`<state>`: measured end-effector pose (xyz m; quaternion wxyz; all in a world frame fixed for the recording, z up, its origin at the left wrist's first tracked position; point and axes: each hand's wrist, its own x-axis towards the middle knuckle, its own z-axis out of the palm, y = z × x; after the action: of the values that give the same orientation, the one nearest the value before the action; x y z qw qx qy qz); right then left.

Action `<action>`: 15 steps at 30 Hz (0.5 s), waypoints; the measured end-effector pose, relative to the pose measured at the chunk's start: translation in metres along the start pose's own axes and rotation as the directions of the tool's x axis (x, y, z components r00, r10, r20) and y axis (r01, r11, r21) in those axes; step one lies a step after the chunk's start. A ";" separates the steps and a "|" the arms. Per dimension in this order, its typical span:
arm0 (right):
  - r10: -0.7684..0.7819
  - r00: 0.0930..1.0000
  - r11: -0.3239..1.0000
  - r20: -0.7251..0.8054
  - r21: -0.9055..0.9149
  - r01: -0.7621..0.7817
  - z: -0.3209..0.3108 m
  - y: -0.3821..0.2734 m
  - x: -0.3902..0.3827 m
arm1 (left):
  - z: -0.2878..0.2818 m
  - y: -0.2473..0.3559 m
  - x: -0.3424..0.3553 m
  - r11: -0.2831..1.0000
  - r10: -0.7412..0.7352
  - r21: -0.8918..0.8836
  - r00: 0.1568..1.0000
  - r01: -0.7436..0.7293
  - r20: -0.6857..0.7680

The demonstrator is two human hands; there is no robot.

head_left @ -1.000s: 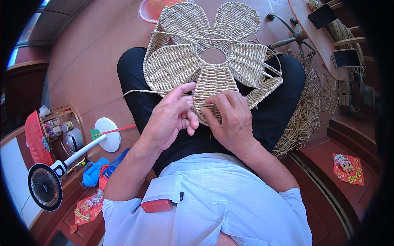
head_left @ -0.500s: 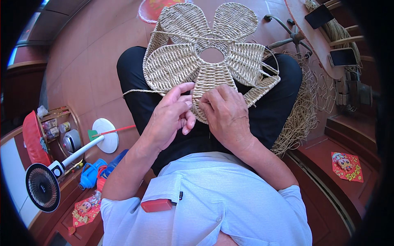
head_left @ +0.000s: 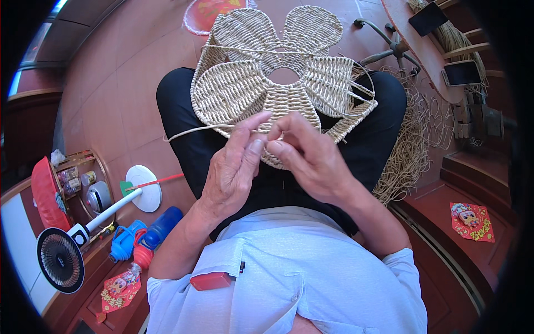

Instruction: Weaving straw material into a flower-shaped basket.

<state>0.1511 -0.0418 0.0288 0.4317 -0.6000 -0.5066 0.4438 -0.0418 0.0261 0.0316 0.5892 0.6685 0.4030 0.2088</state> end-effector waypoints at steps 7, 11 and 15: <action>0.141 0.971 0.981 -0.191 0.158 -0.112 -0.132 0.037 -0.039 | -0.121 -0.018 -0.017 0.903 -0.177 -0.425 0.846 -0.064 -0.504; 0.254 0.909 0.946 -0.331 0.279 -0.162 -0.190 0.070 -0.077 | -0.194 -0.048 -0.032 0.749 -0.388 -0.633 0.644 -0.198 -0.660; 0.278 0.885 0.868 -0.374 0.493 -0.064 -0.222 0.091 -0.101 | -0.320 -0.109 -0.084 0.543 -0.355 -0.784 0.765 -0.300 -0.538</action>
<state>0.3777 -0.1671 0.0027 0.6228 -0.6048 -0.2193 0.4453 -0.3639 0.1564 0.0141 0.6613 0.1810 0.4395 0.5803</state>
